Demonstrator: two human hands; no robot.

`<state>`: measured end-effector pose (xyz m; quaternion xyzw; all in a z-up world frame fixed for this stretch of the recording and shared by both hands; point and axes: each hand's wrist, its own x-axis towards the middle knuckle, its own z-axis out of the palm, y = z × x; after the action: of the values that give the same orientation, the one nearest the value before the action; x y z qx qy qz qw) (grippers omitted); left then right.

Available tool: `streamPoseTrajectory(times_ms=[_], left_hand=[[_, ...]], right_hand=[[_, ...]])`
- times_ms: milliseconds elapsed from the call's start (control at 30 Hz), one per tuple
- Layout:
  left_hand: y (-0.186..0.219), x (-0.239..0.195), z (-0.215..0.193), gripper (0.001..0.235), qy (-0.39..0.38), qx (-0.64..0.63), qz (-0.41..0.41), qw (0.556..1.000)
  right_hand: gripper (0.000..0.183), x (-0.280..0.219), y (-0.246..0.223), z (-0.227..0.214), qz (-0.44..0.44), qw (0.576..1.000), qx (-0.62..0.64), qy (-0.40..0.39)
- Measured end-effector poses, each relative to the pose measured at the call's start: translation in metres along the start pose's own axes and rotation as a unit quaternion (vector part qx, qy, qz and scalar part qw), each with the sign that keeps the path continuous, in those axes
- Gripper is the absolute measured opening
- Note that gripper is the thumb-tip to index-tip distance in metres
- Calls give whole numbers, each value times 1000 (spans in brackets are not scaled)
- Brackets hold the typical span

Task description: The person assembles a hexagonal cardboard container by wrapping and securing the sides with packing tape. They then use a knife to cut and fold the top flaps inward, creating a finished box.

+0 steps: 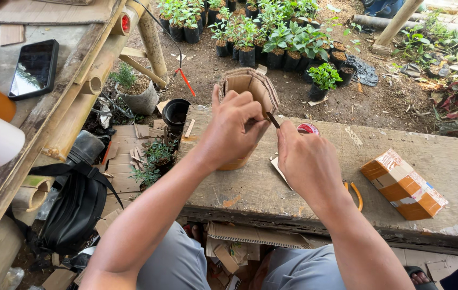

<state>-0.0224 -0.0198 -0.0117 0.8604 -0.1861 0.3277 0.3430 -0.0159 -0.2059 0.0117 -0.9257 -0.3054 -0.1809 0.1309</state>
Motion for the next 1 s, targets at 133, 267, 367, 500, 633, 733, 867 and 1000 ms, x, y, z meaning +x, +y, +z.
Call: streamPoseTrajectory(times_ms=[133,267,367,500,633,733,867,1000], left_hand=[[2,1,6,17,-1,-13,6,1000],[-8,4,1,19,10,-7,-22,1000],[-12,3,1,17,17,-6,-23,1000],[-15,1,-3,15,8,-2,-26,1000],[-15,1,2,14,17,-13,-18,1000],[-18,4,0,15,32,-14,-25,999],[-17,6,4,12,38,7,-13,999],[-23,8,2,14,22,-12,-34,999]], right_hand=[[26,3,0,-4,-11,999,27,33],[27,2,5,1,21,998,58,-24],[26,5,8,11,-19,997,76,12],[27,18,4,17,-29,998,61,21],[27,15,4,20,-25,998,51,18],[25,16,6,25,-36,998,38,19],[19,16,12,34,-71,994,62,52],[23,20,10,35,-56,997,38,43]])
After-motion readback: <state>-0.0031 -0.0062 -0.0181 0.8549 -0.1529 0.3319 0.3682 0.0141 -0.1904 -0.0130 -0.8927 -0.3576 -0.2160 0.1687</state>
